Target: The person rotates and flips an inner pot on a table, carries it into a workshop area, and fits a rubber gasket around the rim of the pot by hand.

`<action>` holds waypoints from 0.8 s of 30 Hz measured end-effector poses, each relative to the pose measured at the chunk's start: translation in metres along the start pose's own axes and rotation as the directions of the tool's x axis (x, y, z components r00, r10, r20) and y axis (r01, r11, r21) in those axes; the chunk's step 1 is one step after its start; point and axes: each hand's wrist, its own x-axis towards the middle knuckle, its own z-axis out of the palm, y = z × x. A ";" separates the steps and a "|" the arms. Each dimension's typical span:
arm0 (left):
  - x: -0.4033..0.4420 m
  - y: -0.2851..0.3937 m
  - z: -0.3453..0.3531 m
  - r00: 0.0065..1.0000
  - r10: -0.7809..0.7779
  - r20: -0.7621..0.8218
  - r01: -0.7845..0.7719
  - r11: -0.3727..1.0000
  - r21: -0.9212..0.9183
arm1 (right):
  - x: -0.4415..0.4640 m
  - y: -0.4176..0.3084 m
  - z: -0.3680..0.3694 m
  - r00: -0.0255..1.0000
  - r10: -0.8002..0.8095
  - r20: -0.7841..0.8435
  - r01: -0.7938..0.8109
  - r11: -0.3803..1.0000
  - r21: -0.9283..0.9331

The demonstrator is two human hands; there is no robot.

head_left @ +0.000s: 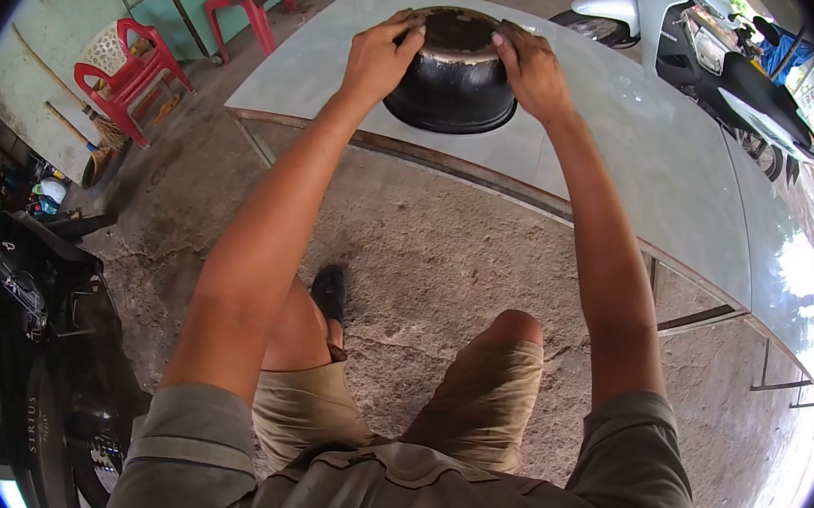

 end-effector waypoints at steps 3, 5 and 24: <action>0.000 -0.008 0.000 1.000 0.013 -0.008 -0.013 0.996 -0.087 | 0.000 -0.004 0.002 0.999 0.022 0.037 -0.019 0.998 -0.067; 0.001 -0.013 -0.001 1.000 0.000 0.002 0.000 0.991 -0.135 | -0.001 -0.013 -0.003 0.999 0.016 0.047 -0.013 0.997 -0.079; -0.010 -0.004 -0.044 0.940 -0.266 0.212 0.330 0.864 -0.381 | 0.024 -0.001 -0.026 0.737 0.585 0.339 -0.675 0.660 0.329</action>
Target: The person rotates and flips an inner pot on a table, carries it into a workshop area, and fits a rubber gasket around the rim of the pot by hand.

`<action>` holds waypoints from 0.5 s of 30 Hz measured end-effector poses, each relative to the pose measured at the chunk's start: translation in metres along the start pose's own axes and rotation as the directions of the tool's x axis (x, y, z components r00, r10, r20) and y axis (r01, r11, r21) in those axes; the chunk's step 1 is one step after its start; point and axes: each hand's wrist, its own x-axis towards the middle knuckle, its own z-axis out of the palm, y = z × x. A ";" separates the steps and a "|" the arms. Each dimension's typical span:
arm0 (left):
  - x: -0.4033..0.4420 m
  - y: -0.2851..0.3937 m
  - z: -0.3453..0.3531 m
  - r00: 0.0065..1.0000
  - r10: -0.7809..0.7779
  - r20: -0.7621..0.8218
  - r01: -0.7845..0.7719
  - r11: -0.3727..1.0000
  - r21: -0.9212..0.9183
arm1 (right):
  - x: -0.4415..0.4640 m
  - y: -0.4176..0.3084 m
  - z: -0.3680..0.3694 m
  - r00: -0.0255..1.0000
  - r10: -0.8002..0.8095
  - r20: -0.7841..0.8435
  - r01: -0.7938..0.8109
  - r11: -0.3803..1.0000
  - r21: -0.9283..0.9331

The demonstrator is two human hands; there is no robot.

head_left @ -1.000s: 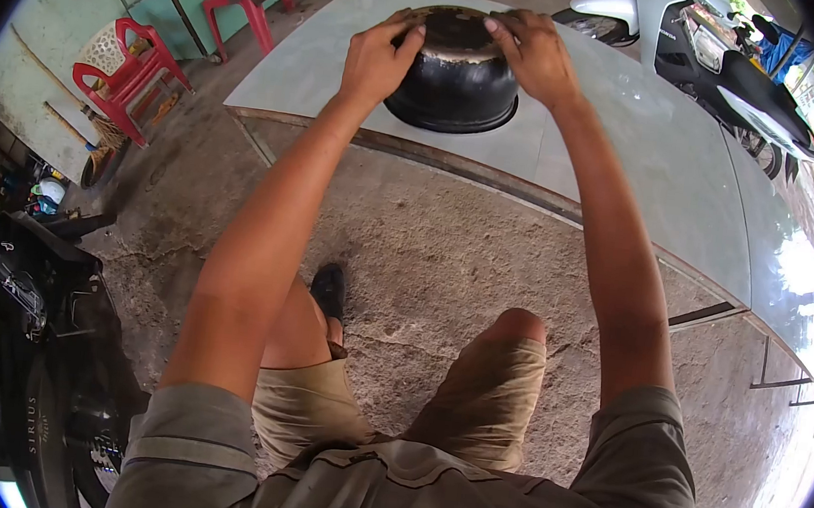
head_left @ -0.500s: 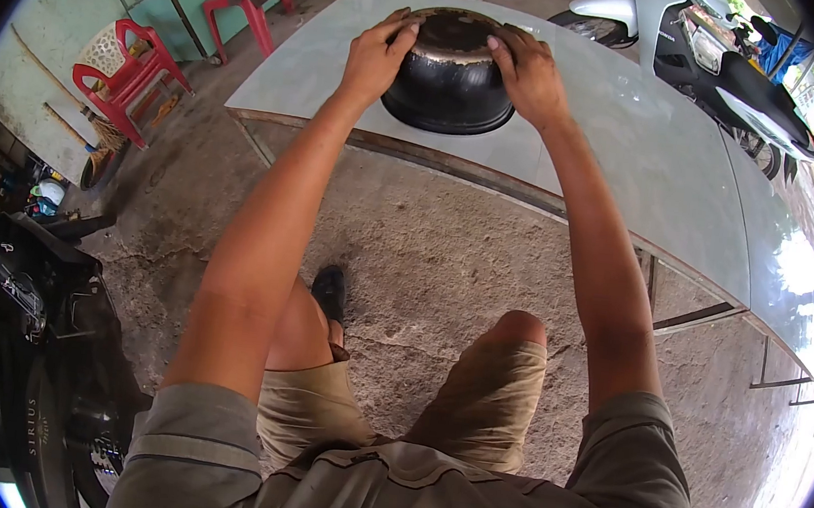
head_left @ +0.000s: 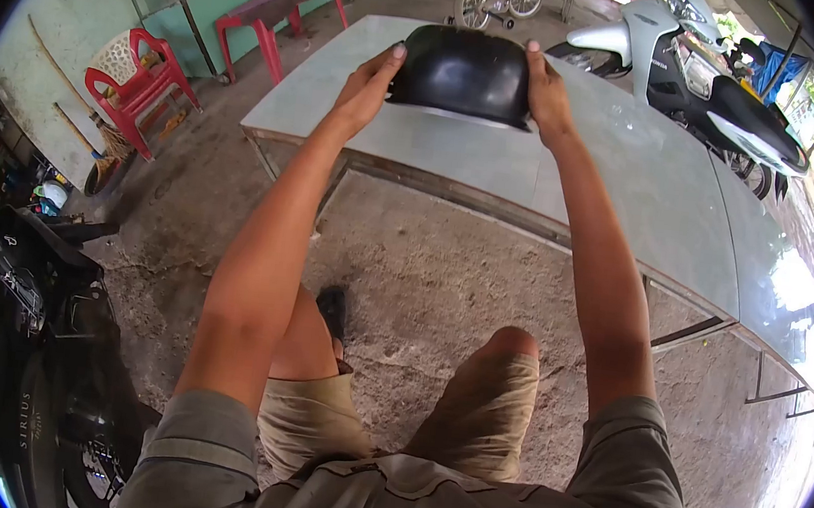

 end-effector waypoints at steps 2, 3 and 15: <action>-0.010 0.029 -0.020 0.999 0.025 0.048 -0.028 0.998 0.059 | -0.012 -0.040 -0.014 0.985 0.154 0.072 -0.162 0.979 0.127; -0.015 0.035 -0.025 0.998 0.041 0.048 -0.044 0.997 0.065 | -0.020 -0.052 -0.018 0.935 0.310 0.173 -0.345 0.910 0.230; -0.040 0.084 -0.054 0.998 -0.066 -0.024 0.042 0.832 -0.553 | -0.112 0.002 0.038 0.740 0.306 0.599 -0.672 0.368 0.643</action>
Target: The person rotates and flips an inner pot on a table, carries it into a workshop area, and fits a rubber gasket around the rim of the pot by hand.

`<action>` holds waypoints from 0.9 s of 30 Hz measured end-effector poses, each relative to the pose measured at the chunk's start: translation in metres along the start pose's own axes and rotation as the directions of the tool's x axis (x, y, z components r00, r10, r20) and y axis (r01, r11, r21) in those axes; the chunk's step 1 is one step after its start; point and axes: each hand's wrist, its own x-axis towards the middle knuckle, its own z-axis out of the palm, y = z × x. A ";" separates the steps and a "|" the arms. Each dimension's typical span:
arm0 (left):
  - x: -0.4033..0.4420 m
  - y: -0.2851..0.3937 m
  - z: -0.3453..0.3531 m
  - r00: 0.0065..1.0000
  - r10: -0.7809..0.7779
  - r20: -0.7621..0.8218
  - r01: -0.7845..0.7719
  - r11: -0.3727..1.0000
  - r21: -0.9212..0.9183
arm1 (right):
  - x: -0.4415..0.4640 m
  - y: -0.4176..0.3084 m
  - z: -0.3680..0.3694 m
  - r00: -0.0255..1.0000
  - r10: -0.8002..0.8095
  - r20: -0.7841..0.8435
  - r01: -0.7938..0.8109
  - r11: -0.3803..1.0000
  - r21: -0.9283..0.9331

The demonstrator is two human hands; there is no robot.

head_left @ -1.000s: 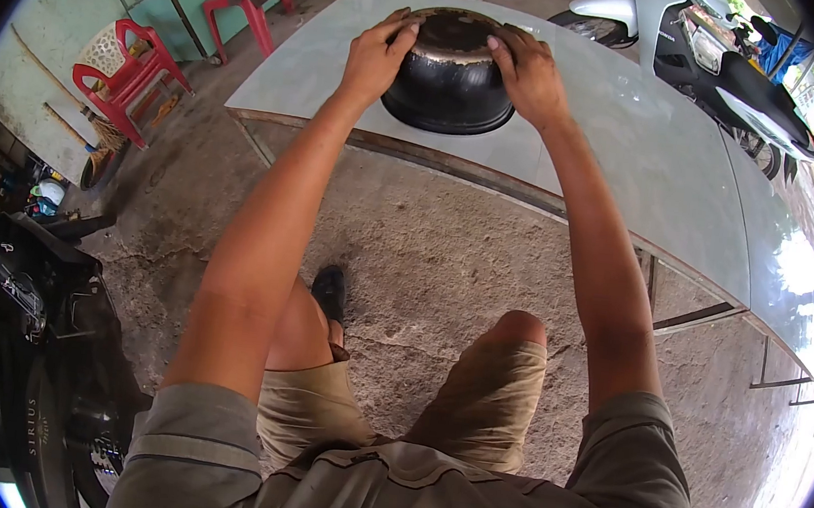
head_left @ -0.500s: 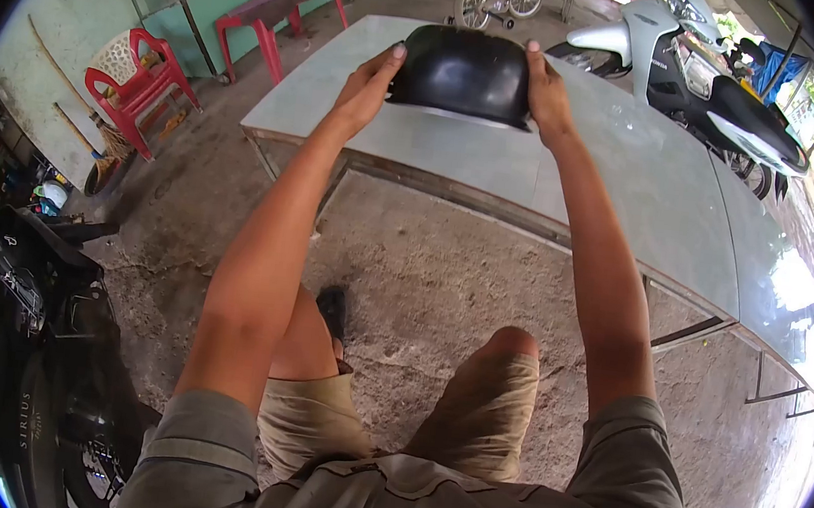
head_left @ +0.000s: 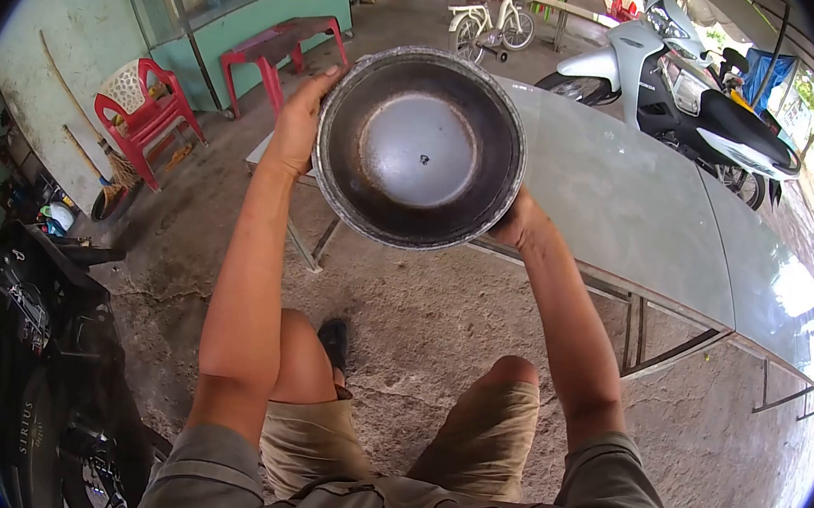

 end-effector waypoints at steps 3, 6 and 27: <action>-0.009 0.010 0.008 0.998 -0.069 0.000 0.069 0.995 -0.076 | -0.007 0.017 -0.004 1.000 -0.025 0.001 0.025 1.000 0.002; -0.014 0.016 0.009 0.989 -0.113 0.094 0.119 0.991 -0.057 | -0.009 0.034 0.001 0.998 -0.035 -0.049 0.040 0.992 0.119; -0.055 0.043 0.037 0.931 -0.322 0.170 0.207 0.851 0.482 | -0.041 0.160 -0.006 0.950 0.164 0.267 -0.229 0.944 0.237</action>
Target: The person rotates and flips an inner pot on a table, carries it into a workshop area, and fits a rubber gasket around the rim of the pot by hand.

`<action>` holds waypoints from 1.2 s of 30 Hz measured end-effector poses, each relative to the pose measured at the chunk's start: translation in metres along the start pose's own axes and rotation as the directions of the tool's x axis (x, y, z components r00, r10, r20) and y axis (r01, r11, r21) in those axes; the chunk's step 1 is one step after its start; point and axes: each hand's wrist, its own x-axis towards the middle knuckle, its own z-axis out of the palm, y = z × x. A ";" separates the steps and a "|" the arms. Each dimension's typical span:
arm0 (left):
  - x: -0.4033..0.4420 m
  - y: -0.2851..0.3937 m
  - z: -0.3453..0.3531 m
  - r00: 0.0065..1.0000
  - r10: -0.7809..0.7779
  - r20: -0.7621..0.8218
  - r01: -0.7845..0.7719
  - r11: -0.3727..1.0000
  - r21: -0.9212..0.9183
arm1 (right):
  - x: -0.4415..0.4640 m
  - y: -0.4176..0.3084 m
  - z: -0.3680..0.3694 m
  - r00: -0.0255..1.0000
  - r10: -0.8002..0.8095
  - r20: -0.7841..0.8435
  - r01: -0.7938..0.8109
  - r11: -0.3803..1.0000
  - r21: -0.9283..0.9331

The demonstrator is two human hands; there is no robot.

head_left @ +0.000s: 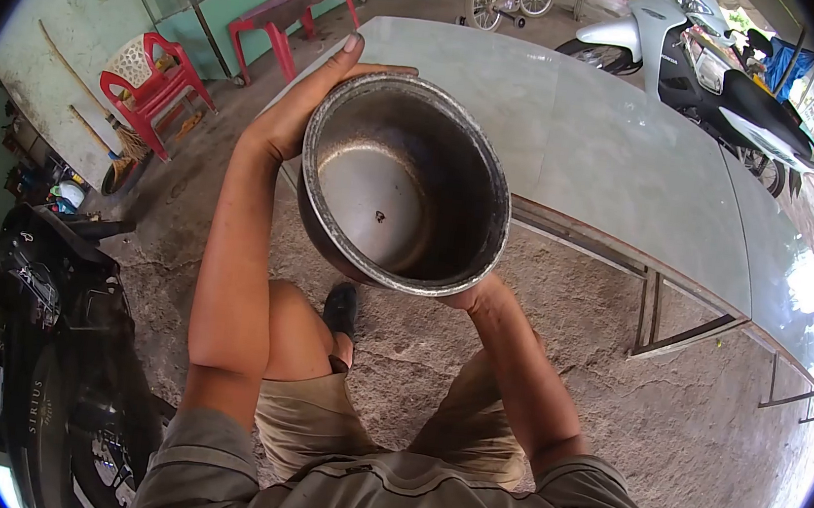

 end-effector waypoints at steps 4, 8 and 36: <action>0.007 -0.010 -0.007 0.998 0.017 0.067 -0.014 0.999 -0.046 | 0.001 0.004 -0.007 0.996 0.040 0.078 -0.040 0.999 -0.002; 0.012 -0.014 -0.010 0.997 -0.002 0.079 0.014 0.987 -0.160 | 0.001 0.003 -0.007 0.988 0.070 0.140 -0.069 0.998 -0.007; 0.000 0.000 0.016 0.979 0.199 -0.032 -0.198 0.924 -0.326 | -0.016 -0.022 0.034 0.872 -0.486 0.065 0.490 0.869 -0.077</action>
